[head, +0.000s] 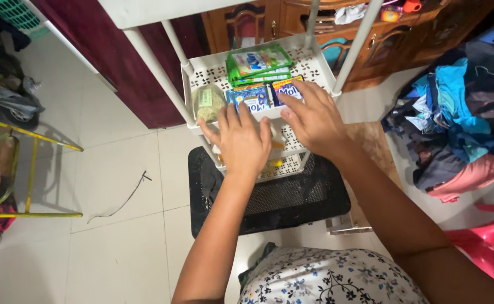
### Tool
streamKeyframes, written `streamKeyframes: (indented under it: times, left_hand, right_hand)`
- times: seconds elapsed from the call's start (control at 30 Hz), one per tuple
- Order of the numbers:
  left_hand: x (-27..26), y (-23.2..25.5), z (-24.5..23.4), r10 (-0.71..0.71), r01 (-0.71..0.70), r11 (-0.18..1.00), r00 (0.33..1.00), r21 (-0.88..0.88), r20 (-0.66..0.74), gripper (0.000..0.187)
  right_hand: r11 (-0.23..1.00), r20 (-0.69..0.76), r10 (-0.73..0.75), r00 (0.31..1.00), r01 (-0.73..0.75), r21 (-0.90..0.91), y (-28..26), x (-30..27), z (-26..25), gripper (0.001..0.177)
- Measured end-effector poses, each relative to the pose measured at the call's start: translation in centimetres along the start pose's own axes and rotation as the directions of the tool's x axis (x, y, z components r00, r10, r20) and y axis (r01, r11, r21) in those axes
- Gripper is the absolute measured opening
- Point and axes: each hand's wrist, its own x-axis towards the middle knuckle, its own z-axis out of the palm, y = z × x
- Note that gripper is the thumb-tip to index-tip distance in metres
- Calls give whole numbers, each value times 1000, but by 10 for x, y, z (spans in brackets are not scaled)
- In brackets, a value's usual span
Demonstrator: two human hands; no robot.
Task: The person assembles a white plastic three-tier storage rack by inserting vertical poles into the trays and securing them. After assembly, the person places various packaged food items onto the shelves.
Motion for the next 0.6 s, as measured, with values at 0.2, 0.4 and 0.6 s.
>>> streamKeyframes:
  times: [0.2, 0.4, 0.6]
  left_hand:
    - [4, 11, 4, -47, 54, 995, 995, 83, -84, 56]
    - [10, 14, 4, -104, 104, 994, 994, 18, -33, 52]
    - [-5, 12, -2, -37, 38, 999, 993, 15, -109, 51]
  right_hand:
    - [997, -4, -39, 999, 39, -68, 4, -1, 0, 34]
    - [999, -11, -37, 999, 37, -37, 8, -3, 0, 34]
    - [999, -16, -43, 999, 44, 3, 8, -9, -2, 44]
